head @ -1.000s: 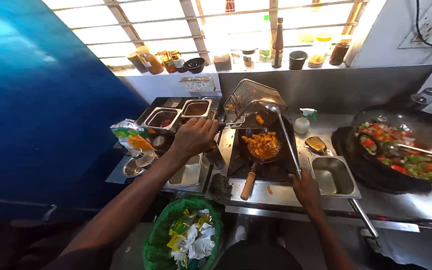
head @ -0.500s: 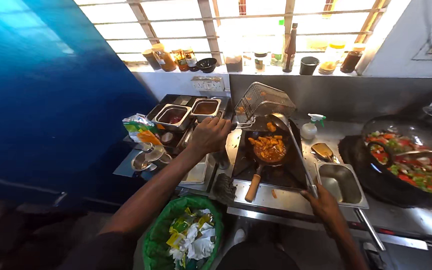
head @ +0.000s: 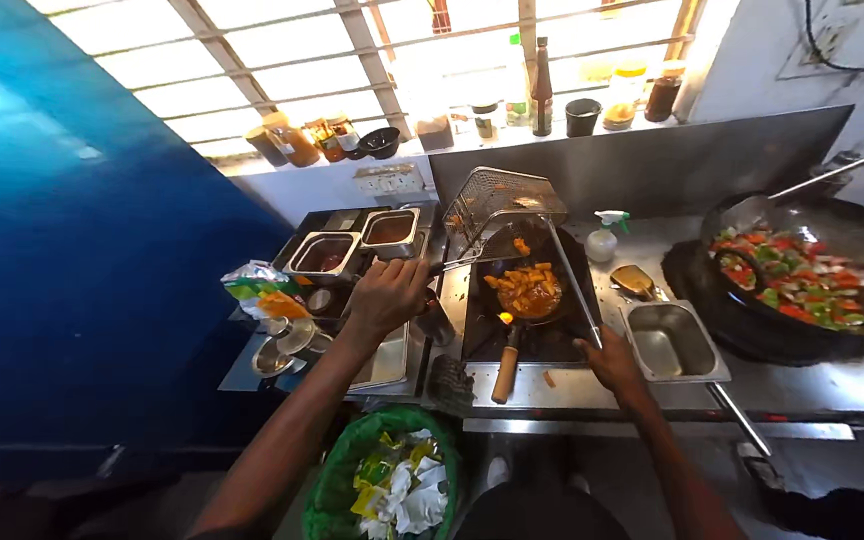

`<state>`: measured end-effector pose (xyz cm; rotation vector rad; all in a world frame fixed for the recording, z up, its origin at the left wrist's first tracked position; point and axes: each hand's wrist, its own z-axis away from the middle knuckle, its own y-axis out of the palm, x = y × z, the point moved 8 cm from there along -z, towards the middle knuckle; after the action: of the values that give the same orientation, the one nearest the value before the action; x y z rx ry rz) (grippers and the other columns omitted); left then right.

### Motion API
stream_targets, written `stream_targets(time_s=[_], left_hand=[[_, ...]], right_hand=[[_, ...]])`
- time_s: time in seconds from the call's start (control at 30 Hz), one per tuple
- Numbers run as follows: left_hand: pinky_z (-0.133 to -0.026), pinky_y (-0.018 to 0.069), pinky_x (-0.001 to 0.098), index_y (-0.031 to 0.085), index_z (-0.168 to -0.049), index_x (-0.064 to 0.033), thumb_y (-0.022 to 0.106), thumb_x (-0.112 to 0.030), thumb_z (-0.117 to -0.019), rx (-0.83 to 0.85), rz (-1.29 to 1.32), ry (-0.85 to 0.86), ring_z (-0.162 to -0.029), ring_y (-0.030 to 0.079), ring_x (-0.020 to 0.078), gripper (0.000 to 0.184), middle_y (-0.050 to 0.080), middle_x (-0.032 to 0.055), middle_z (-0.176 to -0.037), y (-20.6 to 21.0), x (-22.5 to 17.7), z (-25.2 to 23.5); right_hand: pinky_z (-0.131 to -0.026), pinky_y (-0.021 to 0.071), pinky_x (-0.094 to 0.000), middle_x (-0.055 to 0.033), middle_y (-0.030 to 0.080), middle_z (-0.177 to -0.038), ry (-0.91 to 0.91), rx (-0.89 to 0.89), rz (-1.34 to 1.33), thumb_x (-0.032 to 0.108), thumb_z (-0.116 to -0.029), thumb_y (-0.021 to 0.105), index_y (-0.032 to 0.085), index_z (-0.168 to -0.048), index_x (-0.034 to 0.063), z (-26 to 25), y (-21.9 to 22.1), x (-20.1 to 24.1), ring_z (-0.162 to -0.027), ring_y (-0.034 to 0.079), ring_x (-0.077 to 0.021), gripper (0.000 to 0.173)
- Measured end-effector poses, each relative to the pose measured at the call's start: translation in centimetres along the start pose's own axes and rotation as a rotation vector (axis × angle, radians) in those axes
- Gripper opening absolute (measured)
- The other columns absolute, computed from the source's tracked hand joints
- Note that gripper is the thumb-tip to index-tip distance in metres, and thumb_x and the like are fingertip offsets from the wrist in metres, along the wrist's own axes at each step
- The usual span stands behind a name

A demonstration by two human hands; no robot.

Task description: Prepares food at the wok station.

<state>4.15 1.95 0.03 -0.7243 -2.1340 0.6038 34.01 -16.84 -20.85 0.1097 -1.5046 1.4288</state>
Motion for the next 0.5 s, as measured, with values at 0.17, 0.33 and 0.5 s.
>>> stream_targets(time_s=[0.17,0.33,0.5], left_hand=[[-0.062,0.0495,0.0434,0.066,-0.106,-0.0005,0.053,-0.025,-0.1021,-0.047,-0.018,-0.026,-0.071,0.066,0.0307,0.028,0.068,0.0136,-0.084,0.5,-0.7,-0.6],[-0.064,0.0505,0.0407,0.068,-0.107,-0.0032,0.056,-0.021,-0.1003,-0.051,-0.028,-0.015,-0.077,0.068,0.0277,0.022,0.072,0.0106,-0.092,1.3,-1.3,-0.2],[-0.062,0.0510,0.0424,0.069,-0.105,-0.0033,0.059,-0.027,-0.0995,-0.026,0.044,-0.093,-0.074,0.067,0.0293,0.027,0.070,0.0116,-0.085,2.0,-0.7,-0.6]], right_hand=[[-0.081,0.0564,-0.0565,-0.0173,0.069,-0.094,0.005,0.089,0.098,0.037,-0.0970,0.070,0.062,-0.119,0.0042,0.2,1.2,-1.2,-0.088,0.070,-0.0346,0.040],[-0.086,0.0546,-0.0581,-0.0217,0.068,-0.104,0.042,0.170,0.030,0.038,-0.0958,0.072,0.062,-0.125,0.0011,3.1,-0.5,-2.7,-0.093,0.068,-0.0366,0.048],[-0.047,0.0503,-0.0375,-0.0068,0.058,-0.071,0.053,0.285,-0.334,0.040,-0.0946,0.071,0.061,-0.112,0.0060,4.8,0.5,-2.7,-0.049,0.054,-0.0185,0.040]])
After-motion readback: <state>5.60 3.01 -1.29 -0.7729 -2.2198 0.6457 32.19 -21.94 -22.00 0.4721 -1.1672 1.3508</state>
